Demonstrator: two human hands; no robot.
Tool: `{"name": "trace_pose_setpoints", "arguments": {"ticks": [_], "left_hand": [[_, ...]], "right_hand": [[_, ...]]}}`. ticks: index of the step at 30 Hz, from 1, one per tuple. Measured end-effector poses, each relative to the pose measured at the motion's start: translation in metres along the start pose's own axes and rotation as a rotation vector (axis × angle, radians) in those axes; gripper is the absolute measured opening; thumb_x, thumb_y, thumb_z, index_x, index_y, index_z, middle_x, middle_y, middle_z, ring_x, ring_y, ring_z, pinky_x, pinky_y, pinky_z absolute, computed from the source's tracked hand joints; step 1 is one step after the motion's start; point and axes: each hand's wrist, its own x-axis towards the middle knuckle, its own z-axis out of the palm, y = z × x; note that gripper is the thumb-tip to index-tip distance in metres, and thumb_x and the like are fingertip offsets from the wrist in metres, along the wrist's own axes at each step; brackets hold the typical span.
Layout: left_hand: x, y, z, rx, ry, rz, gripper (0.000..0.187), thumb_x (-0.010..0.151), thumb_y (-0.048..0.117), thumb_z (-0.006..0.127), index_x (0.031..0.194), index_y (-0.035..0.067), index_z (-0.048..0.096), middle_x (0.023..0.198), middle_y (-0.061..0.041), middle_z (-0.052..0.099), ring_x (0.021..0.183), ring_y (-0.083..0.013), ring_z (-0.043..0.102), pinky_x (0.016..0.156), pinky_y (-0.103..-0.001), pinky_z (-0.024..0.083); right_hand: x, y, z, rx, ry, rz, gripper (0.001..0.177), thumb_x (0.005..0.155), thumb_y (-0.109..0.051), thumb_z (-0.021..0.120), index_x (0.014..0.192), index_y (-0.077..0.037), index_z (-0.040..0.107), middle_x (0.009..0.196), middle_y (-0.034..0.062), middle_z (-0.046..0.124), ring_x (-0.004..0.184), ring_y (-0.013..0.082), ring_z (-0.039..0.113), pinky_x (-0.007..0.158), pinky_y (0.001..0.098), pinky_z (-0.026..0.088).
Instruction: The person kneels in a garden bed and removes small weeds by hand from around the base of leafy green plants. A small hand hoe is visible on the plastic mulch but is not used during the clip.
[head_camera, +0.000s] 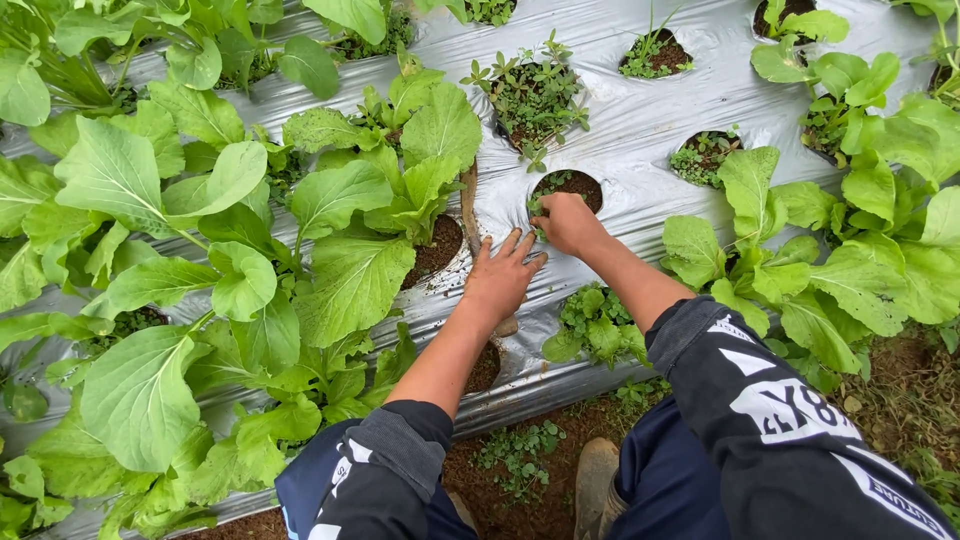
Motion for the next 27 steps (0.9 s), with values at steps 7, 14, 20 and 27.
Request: {"name": "trace_pose_setpoints", "arguments": {"ticks": [7,14,20,27], "left_hand": [[-0.003,-0.002,-0.004,0.01,0.024,0.003,0.074,0.083,0.034,0.082,0.149,0.028,0.051,0.162,-0.009,0.036,0.152,-0.0295,0.031,0.115,-0.062,0.032],[-0.014,-0.002,-0.037,-0.037,-0.007,-0.004,0.086,0.082,0.037,0.083,0.156,0.024,0.04,0.165,-0.01,0.032,0.154,-0.0288,0.028,0.118,-0.062,0.027],[-0.011,-0.012,-0.058,-0.065,-0.038,-0.128,0.097,0.083,0.045,0.083,0.16,0.013,0.032,0.168,-0.017,0.024,0.156,-0.0331,0.02,0.122,-0.061,0.02],[-0.005,-0.019,-0.058,-0.127,-0.101,-0.129,0.099,0.08,0.043,0.085,0.159,0.014,0.033,0.168,-0.015,0.025,0.156,-0.0329,0.02,0.123,-0.063,0.018]], "right_hand": [[-0.015,-0.006,-0.043,0.268,0.211,0.062,0.018,0.104,-0.008,0.067,0.111,0.006,0.074,0.084,0.0197,0.075,0.08,0.0291,0.076,0.064,0.0419,0.064],[-0.011,0.004,-0.035,0.116,0.068,0.076,0.042,0.096,-0.01,0.074,0.134,0.007,0.065,0.116,0.0308,0.071,0.107,0.0478,0.071,0.083,0.0594,0.064],[0.006,-0.007,0.001,-0.007,0.061,0.012,0.061,0.091,-0.005,0.075,0.148,-0.002,0.053,0.137,0.0258,0.055,0.126,0.0498,0.06,0.1,0.0614,0.059],[0.017,-0.003,0.001,0.121,0.126,-0.011,0.028,0.101,0.0,0.064,0.129,0.003,0.068,0.113,0.0239,0.068,0.109,0.0464,0.068,0.083,0.0571,0.066]]}}
